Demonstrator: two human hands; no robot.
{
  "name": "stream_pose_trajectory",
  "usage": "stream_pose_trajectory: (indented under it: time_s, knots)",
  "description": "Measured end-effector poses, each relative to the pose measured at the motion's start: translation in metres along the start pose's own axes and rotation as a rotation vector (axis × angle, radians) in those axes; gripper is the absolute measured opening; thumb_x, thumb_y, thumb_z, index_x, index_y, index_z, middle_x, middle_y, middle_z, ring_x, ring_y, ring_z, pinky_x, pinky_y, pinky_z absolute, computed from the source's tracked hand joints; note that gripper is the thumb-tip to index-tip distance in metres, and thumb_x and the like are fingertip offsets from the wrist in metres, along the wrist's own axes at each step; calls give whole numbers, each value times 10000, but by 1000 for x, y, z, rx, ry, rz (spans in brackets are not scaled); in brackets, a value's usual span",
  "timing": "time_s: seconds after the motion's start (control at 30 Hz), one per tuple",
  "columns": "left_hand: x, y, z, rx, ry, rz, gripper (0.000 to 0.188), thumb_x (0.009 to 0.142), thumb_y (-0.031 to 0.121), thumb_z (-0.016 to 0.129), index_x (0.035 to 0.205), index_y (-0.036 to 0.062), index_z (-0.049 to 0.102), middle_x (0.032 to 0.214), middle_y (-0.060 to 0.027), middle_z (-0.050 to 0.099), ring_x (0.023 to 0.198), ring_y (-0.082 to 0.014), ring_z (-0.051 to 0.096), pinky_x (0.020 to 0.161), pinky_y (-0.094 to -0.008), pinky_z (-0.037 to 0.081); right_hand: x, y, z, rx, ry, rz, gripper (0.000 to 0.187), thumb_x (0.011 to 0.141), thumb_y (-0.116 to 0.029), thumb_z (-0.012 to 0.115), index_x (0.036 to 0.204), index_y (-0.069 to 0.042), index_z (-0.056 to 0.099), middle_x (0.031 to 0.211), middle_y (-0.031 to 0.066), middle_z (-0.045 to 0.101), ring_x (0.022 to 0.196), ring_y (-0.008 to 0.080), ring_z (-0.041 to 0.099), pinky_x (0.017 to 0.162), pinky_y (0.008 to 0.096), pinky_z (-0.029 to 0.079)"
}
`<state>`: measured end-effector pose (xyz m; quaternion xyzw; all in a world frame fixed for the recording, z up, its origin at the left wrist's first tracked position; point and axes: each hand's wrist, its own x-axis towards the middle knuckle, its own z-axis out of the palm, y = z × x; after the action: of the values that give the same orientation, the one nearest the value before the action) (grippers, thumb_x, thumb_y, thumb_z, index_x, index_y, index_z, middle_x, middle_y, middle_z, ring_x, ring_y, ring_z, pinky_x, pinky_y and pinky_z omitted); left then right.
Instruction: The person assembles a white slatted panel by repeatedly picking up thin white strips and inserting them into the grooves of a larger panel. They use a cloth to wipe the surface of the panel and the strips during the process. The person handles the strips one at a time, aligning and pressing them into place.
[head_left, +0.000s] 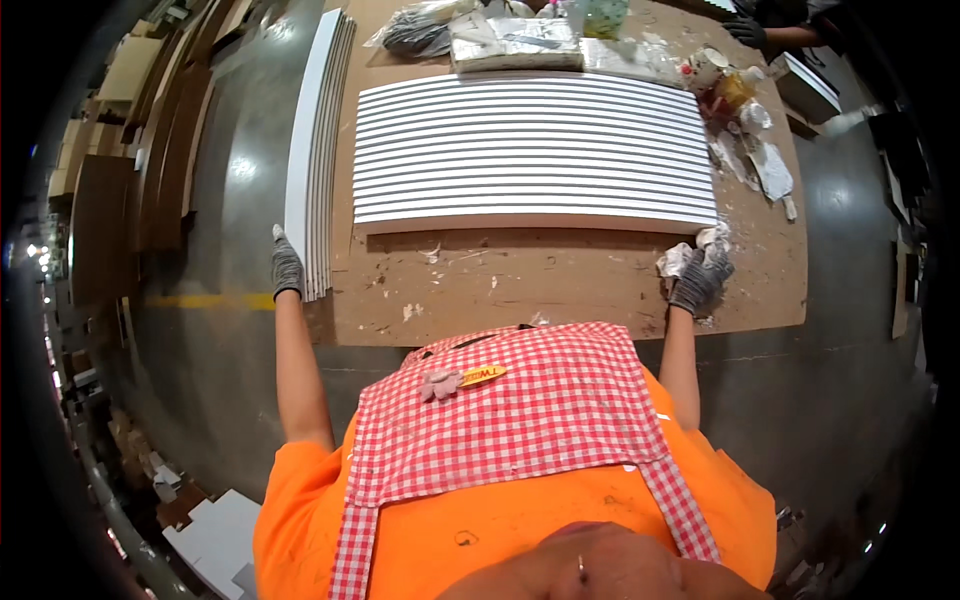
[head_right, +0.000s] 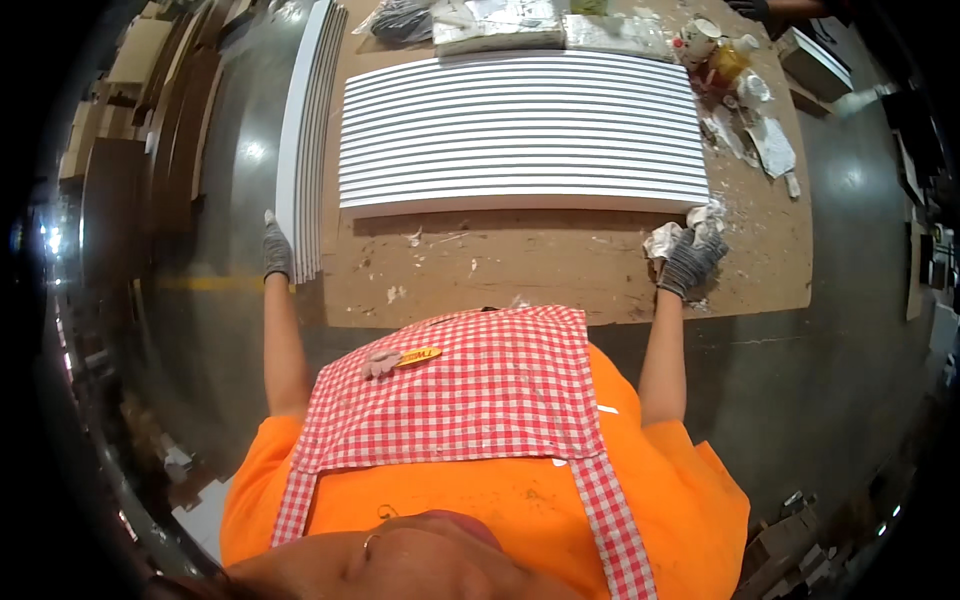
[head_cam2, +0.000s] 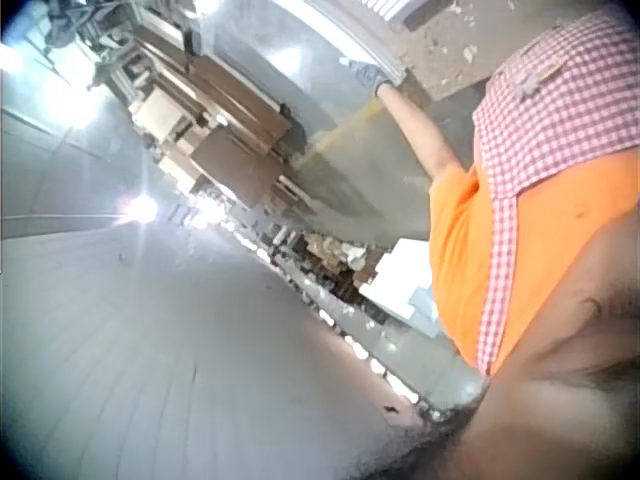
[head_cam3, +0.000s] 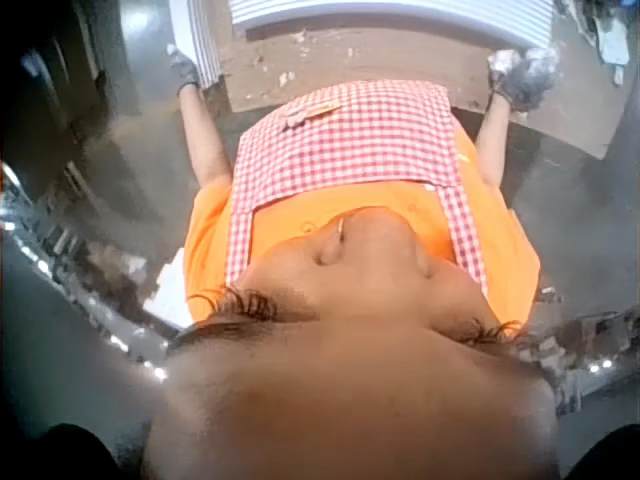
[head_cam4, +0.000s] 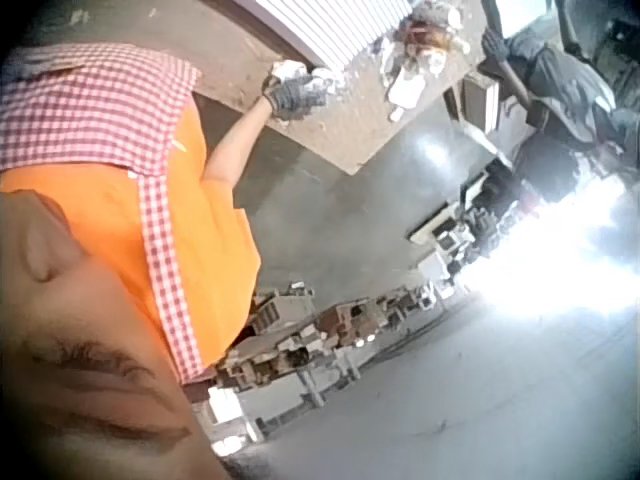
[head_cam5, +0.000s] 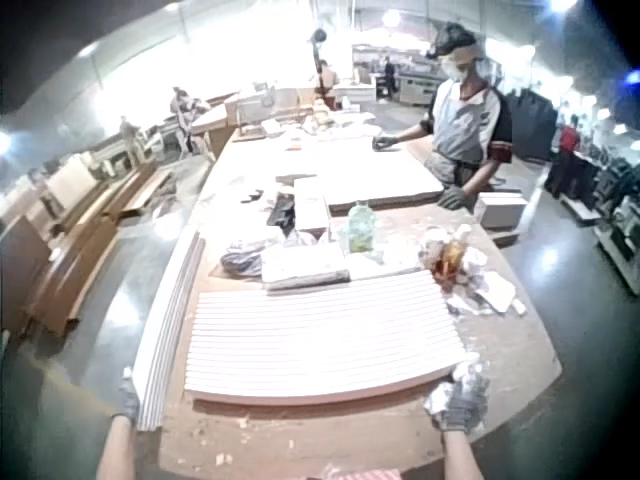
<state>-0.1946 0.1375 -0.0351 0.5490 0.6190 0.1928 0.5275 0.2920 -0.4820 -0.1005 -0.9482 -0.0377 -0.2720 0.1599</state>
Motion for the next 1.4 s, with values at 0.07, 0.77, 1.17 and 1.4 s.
stream_pose_trajectory:
  time_s: [0.07, 0.77, 1.17, 1.4]
  knots:
    - [-21, 20, 10, 416, 197, 74, 660, 966, 499, 282, 1183, -59, 560, 1164, -211, 603, 1043, -335, 587, 939, -372, 436, 2, -25, -18, 53, -56, 149, 405, 801, -282, 674, 1116, -45, 580, 1103, 185, 542, 959, 328, 577, 787, 425, 489]
    - [-147, 48, 100, 323, 381, 671, 290, 840, -2, 556, 1126, 17, 602, 1035, -118, 616, 941, -224, 588, 889, -318, 460, 25, 1, -3, 1460, -370, 479, 330, 925, -160, 572, 1226, -34, 523, 1043, 23, 581, 834, 125, 568, 696, 255, 485]
    - [-111, 8, 130, 358, 94, 359, 456, 859, 255, 649, 1187, -50, 561, 1036, -187, 590, 942, -293, 570, 881, -356, 445, 38, -9, 3, 1151, -240, 727, 171, 901, -154, 557, 985, -11, 601, 926, 71, 613, 787, 181, 551, 701, 336, 475]
    - [-140, 27, 129, -92, 92, 416, 389, 813, 182, 729, 1132, -13, 620, 1021, -90, 634, 896, -149, 577, 837, -296, 468, 58, 37, 4, 1527, -274, 706, 217, 888, -78, 520, 1075, 11, 586, 1004, 127, 618, 882, 234, 623, 765, 376, 536]
